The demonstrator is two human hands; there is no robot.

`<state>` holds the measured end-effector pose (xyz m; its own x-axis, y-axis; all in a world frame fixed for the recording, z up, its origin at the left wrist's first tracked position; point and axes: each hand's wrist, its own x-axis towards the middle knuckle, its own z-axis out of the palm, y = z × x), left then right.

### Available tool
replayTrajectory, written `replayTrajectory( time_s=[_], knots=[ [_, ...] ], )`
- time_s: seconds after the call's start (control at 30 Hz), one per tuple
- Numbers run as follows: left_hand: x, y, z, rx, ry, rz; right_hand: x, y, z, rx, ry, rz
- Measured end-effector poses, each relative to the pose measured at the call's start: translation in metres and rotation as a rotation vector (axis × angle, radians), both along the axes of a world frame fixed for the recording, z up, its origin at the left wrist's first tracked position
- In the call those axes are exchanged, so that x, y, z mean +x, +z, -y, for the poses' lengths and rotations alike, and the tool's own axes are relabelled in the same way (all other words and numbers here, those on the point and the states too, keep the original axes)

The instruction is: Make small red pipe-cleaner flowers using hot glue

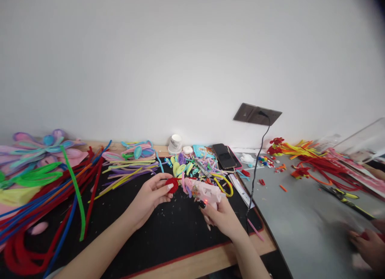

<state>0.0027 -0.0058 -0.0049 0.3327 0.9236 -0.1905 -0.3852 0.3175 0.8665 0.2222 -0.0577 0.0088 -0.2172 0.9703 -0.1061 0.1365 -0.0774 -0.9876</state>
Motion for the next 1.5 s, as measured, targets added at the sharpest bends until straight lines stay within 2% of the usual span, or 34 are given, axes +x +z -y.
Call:
replayTrajectory(
  time_s=[0.47, 1.5],
  knots=[
    [0.0, 0.0062, 0.0009, -0.017, -0.009, -0.017, -0.0019, 0.0021, -0.0003, 0.012, 0.002, 0.04],
    [-0.0025, -0.0017, -0.0004, 0.024, 0.0, 0.039, 0.0012, 0.0021, 0.0052, -0.01, 0.041, 0.021]
  ],
)
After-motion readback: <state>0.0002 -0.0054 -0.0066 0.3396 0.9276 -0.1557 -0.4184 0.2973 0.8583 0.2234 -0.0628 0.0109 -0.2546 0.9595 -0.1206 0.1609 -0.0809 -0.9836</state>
